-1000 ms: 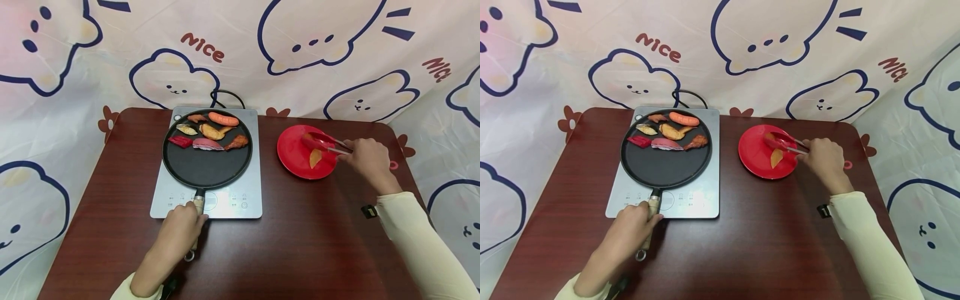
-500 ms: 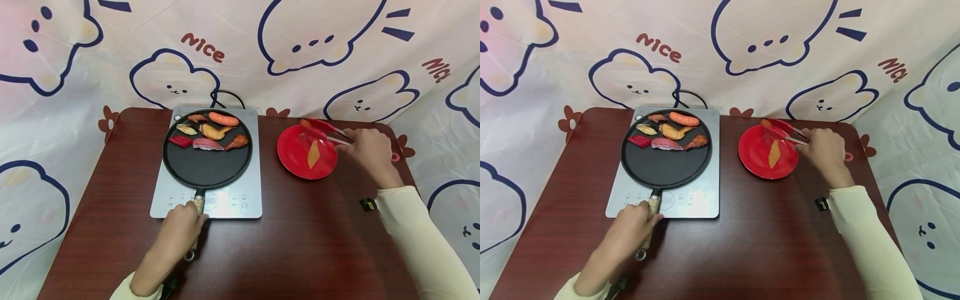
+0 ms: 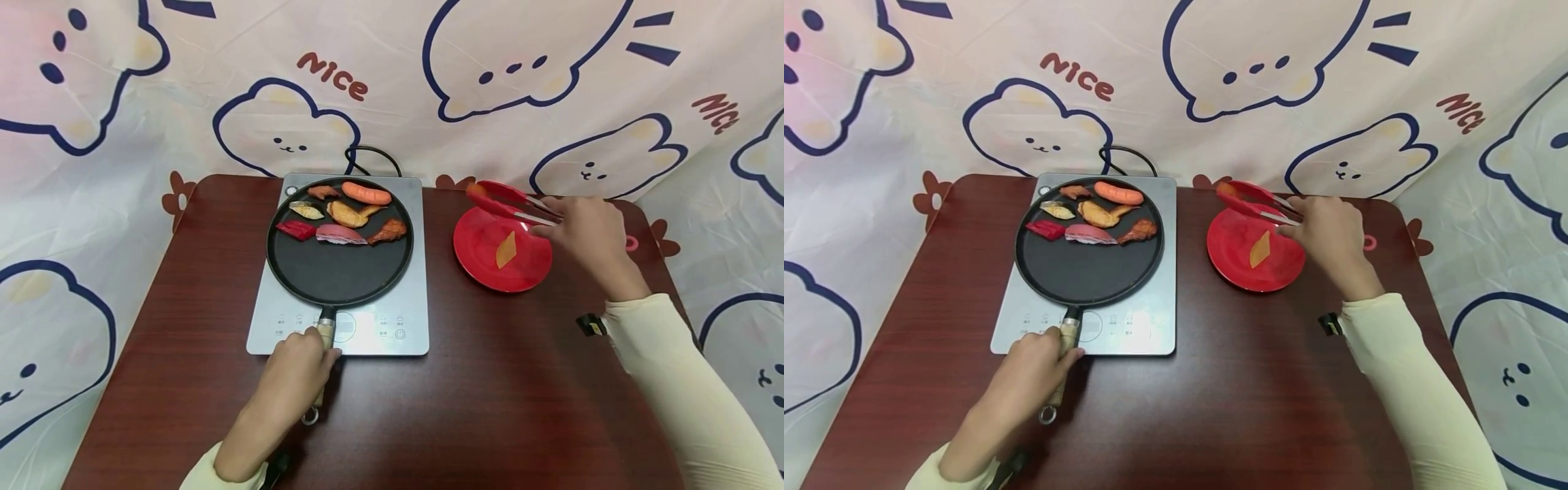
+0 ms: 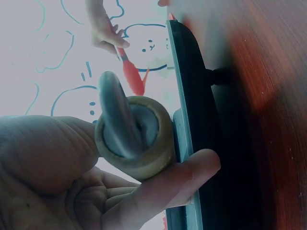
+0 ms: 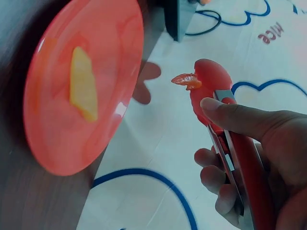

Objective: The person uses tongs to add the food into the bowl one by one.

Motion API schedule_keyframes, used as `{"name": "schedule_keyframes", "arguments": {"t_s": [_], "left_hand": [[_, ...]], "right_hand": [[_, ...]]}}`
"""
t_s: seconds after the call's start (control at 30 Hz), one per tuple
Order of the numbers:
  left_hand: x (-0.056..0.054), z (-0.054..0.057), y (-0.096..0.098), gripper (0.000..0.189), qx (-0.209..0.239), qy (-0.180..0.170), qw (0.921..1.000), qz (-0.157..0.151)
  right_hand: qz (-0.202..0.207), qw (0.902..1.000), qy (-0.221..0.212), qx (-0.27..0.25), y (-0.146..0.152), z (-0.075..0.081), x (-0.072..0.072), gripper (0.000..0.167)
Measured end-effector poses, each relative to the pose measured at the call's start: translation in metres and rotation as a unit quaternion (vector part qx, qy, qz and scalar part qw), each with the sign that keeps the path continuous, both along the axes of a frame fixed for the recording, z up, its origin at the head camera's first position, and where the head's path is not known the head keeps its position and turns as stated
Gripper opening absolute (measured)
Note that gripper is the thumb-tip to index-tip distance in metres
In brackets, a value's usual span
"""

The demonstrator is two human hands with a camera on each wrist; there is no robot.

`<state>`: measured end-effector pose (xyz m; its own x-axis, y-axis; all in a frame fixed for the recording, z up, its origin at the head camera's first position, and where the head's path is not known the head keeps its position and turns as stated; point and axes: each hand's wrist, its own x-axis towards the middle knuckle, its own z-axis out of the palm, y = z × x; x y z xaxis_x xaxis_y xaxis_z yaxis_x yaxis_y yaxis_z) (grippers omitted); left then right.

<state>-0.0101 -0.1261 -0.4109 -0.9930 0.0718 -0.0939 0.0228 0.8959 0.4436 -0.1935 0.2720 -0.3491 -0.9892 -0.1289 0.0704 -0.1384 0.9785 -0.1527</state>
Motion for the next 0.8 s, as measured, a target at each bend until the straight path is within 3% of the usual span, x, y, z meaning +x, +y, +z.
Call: {"name": "schedule_keyframes", "arguments": {"t_s": [0.2, 0.53, 0.8], "left_hand": [[0.000, 0.001, 0.000, 0.028, 0.005, -0.009, 0.9999, 0.004], [-0.001, 0.002, -0.001, 0.028, 0.003, -0.010, 0.9999, 0.004], [0.000, 0.001, 0.000, 0.029, -0.002, -0.005, 1.0000, 0.001]], "right_hand": [[0.031, 0.9992, -0.003, 0.023, -0.021, 0.007, 0.002, 0.070], [0.102, 0.9948, 0.006, -0.004, -0.064, 0.015, 0.013, 0.062], [0.144, 0.9894, -0.016, 0.000, -0.108, 0.017, 0.018, 0.063]]}}
